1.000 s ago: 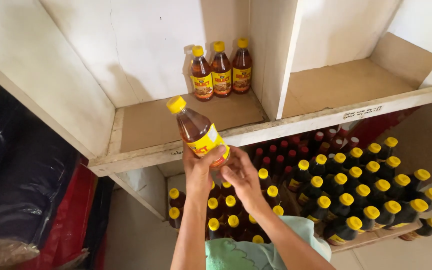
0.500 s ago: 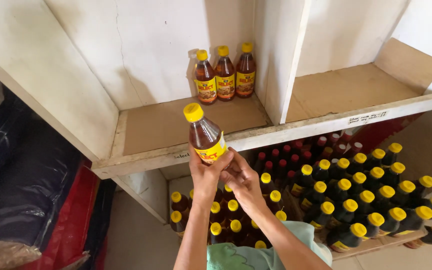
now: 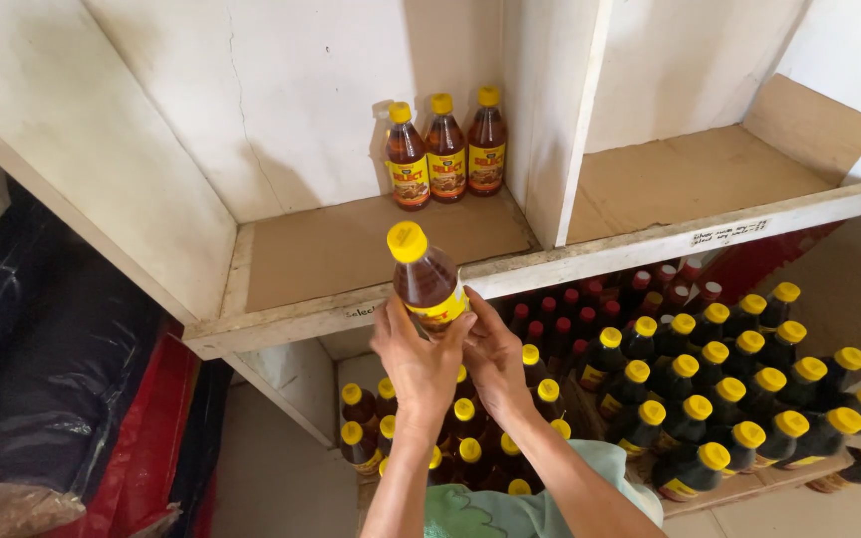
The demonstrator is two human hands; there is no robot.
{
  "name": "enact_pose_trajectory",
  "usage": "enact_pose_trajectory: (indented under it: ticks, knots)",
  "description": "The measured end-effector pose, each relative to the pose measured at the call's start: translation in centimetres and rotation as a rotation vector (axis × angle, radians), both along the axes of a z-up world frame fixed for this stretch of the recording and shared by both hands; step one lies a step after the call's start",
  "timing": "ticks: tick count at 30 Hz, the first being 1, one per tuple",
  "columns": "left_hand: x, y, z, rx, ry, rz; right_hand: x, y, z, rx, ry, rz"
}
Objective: Stocking vinegar bottles from a floor-level crate onto a wooden storage shelf.
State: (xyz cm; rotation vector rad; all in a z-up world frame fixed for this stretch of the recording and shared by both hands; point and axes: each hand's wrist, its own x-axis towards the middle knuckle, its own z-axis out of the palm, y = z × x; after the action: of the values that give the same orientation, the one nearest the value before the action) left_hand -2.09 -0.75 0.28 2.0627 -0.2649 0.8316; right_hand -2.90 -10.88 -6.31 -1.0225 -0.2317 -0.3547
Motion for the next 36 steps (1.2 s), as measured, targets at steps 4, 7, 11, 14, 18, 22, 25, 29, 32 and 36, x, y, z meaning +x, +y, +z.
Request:
enact_pose_trajectory:
  ticks: [4, 7, 11, 14, 18, 22, 25, 29, 32, 36]
  knots:
    - [-0.2, 0.0, 0.9, -0.196, 0.104, -0.16, 0.4, -0.1, 0.4, -0.022, -0.042, -0.003]
    - [0.5, 0.5, 2.4, -0.318, 0.12, -0.266, 1.4, -0.1, 1.7, 0.002, -0.052, 0.039]
    - [3.9, 1.9, 3.2, -0.359, 0.068, -0.313, 3.6, -0.1, 4.3, -0.213, 0.114, -0.033]
    - [8.0, 2.9, 3.1, -0.362, 0.025, -0.282, 5.9, -0.2, 5.1, -0.483, 0.109, -0.19]
    - [12.4, 4.2, 3.6, -0.431, 0.07, -0.24, 8.1, -0.5, 7.3, -0.684, 0.006, -0.268]
    - [16.6, 4.5, 2.8, -0.52, 0.139, -0.306, 11.9, -0.7, 6.8, -0.906, -0.087, -0.3]
    - [19.8, 4.6, 1.9, -0.47, 0.175, -0.229, 14.2, -0.5, 6.4, -0.945, -0.126, -0.314]
    - [23.5, 4.5, 0.9, -0.386, 0.261, -0.099, 15.8, -0.8, 6.7, -1.094, -0.061, -0.284]
    - [26.3, 4.4, -0.3, -0.33, 0.294, -0.041, 16.6, -0.9, 6.1, -1.152, -0.01, -0.248]
    - [30.1, 4.2, -2.1, -0.24, 0.295, 0.015, 16.6, -1.2, 5.0, -1.097, -0.083, -0.264]
